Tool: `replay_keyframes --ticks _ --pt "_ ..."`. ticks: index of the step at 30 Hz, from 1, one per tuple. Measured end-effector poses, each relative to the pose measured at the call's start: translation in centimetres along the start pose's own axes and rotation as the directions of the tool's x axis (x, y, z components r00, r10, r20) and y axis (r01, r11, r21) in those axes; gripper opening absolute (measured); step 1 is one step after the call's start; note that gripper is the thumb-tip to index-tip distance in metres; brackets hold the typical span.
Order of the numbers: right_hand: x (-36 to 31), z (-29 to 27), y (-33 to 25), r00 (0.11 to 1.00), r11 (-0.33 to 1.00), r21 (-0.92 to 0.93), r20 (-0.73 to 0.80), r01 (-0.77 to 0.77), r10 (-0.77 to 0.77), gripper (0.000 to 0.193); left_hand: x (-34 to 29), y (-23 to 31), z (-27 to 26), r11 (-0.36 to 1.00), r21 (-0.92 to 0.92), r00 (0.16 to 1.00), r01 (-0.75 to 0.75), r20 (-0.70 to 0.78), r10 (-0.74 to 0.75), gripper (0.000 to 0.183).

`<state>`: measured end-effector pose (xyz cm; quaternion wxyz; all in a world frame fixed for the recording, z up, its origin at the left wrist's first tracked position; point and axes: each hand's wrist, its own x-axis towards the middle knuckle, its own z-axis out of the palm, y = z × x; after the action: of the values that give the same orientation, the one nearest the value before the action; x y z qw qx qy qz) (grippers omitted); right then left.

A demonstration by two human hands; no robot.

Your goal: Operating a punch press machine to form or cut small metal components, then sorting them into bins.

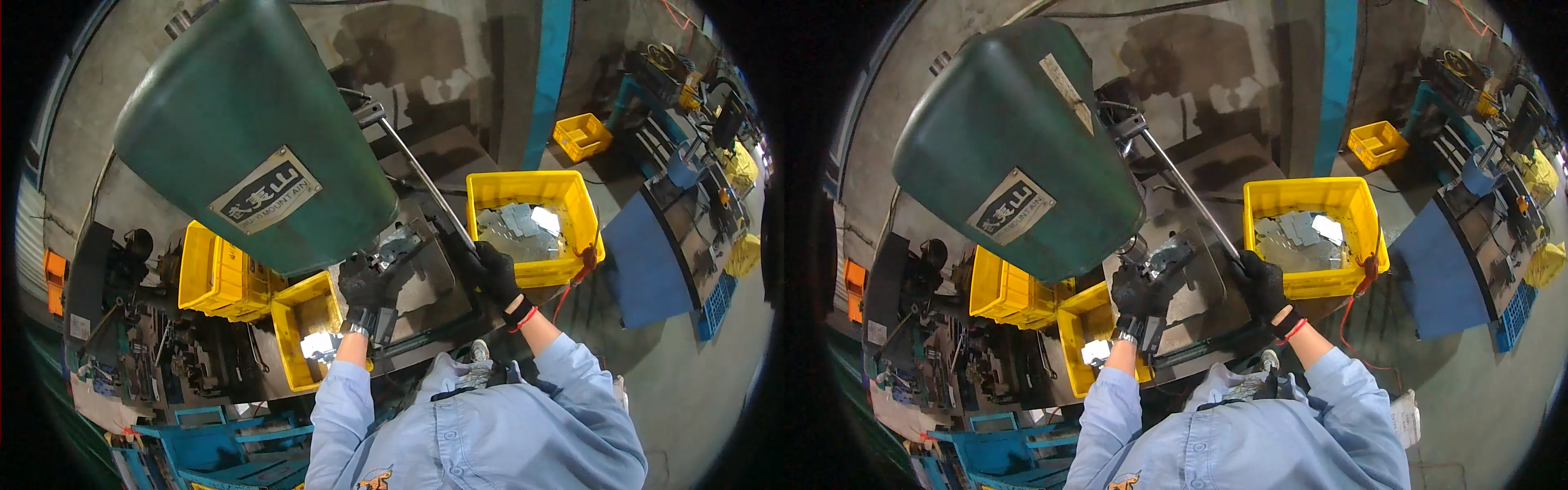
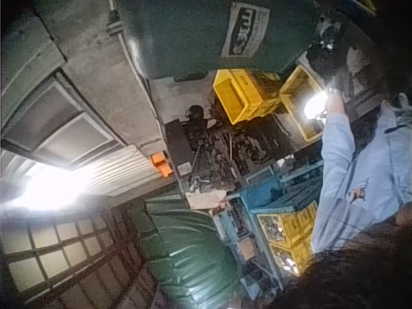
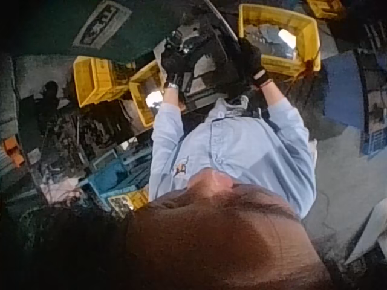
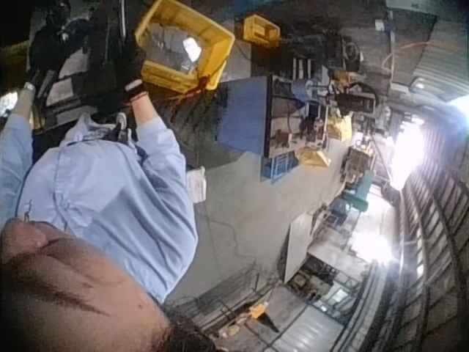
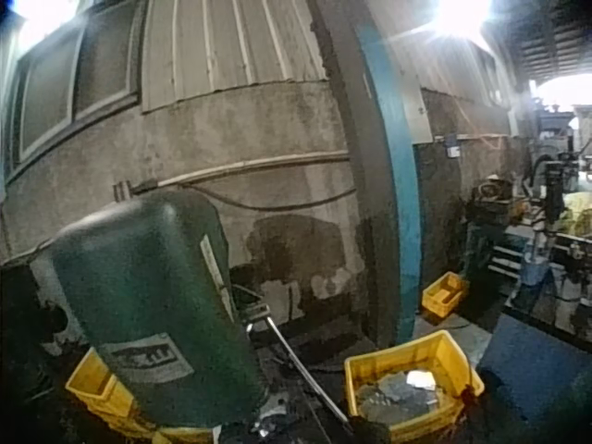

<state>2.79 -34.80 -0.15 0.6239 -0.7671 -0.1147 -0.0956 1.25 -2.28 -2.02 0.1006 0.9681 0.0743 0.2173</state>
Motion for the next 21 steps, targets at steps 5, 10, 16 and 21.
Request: replay_keyframes --ticks 5,10,16,21 --pt "-0.4 -0.3 -0.7 0.993 0.991 0.067 0.031 -0.113 0.111 0.015 0.1 -0.9 1.0 0.997 0.068 0.999 -0.025 -0.044 0.028 0.089" --pt "-0.5 -0.7 -3.1 1.0 0.998 -0.055 0.03 -0.007 0.008 0.015 -0.1 -1.4 1.5 0.997 0.074 0.999 0.026 -0.049 -0.023 0.088" --pt "-0.8 -1.3 -5.0 0.99 0.991 0.018 0.045 -0.134 0.134 0.018 -0.4 0.2 0.2 0.999 0.013 0.992 -0.045 -0.119 0.046 0.063" --pt "-0.9 -1.4 -5.2 0.986 0.983 0.1 0.084 -0.154 0.146 0.02 -0.5 -0.3 0.7 0.998 -0.054 0.998 0.028 -0.049 -0.03 0.085"
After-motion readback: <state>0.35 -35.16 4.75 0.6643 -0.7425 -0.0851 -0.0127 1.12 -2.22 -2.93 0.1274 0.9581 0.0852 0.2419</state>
